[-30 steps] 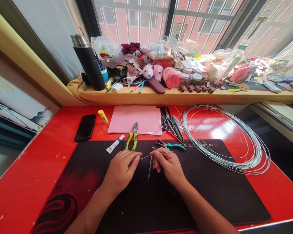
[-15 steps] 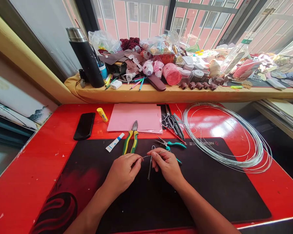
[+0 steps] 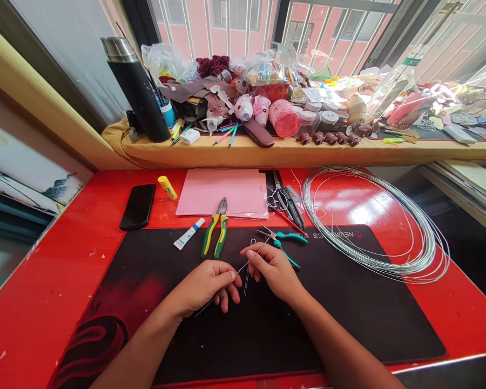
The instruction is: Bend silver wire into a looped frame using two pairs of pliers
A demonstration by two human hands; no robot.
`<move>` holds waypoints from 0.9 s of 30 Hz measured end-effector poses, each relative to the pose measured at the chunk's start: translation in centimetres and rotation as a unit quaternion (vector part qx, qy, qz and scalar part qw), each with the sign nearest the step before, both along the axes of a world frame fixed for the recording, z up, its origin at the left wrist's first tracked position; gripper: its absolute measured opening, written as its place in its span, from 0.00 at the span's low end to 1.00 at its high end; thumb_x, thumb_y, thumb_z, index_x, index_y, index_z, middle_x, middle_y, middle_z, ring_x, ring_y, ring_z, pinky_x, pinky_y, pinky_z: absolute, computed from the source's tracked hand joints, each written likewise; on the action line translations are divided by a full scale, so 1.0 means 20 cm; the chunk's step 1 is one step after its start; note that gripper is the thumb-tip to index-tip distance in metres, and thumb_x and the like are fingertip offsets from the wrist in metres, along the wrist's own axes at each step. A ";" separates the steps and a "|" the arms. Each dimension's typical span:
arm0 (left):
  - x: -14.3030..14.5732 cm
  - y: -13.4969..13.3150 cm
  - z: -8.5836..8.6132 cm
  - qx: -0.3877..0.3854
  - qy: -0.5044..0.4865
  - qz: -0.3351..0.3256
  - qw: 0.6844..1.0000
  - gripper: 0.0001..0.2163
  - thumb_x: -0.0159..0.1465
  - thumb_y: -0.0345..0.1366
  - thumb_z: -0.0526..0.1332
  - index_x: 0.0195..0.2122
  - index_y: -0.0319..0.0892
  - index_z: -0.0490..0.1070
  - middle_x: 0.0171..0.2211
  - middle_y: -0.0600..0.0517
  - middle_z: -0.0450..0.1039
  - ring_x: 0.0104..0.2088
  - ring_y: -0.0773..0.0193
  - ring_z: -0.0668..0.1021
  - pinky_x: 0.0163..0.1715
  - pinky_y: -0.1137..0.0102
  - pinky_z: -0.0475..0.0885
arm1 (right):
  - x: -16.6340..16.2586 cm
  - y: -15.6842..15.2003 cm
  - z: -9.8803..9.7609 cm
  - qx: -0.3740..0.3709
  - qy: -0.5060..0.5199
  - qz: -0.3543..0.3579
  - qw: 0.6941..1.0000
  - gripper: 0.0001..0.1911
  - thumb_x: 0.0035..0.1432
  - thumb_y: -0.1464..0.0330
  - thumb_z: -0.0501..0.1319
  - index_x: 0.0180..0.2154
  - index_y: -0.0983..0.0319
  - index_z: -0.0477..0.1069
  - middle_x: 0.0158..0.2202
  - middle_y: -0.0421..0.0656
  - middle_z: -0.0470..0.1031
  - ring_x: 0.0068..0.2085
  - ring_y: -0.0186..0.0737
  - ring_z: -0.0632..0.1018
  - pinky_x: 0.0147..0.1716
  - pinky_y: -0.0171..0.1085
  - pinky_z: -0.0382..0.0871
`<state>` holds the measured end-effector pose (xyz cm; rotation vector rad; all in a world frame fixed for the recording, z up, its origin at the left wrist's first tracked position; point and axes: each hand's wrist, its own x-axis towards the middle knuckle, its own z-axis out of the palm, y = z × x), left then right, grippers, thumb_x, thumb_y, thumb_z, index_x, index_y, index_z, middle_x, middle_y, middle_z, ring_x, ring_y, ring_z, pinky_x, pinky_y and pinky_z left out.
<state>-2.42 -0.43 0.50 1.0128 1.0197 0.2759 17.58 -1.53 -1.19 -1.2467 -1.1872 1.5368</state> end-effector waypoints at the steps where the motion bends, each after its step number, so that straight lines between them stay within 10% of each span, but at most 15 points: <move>1: 0.00 0.00 0.00 -0.015 -0.011 0.003 1.000 0.13 0.60 0.46 0.63 0.31 0.40 0.75 0.24 0.48 0.81 0.16 0.66 0.76 0.19 0.74 0.59 | 0.00 0.00 0.00 -0.002 0.002 0.004 1.000 0.20 0.63 0.52 0.64 0.41 0.62 0.78 0.23 0.36 0.71 0.21 0.32 0.69 0.23 0.33 0.62; 27: 0.00 0.06 0.02 -0.115 -0.086 -0.016 0.989 0.10 0.60 0.41 0.66 0.31 0.38 0.78 0.27 0.44 0.82 0.21 0.65 0.80 0.21 0.75 0.64 | 0.06 0.05 0.04 -0.013 -0.023 0.038 0.999 0.20 0.62 0.51 0.64 0.37 0.63 0.77 0.23 0.37 0.72 0.21 0.32 0.71 0.23 0.33 0.63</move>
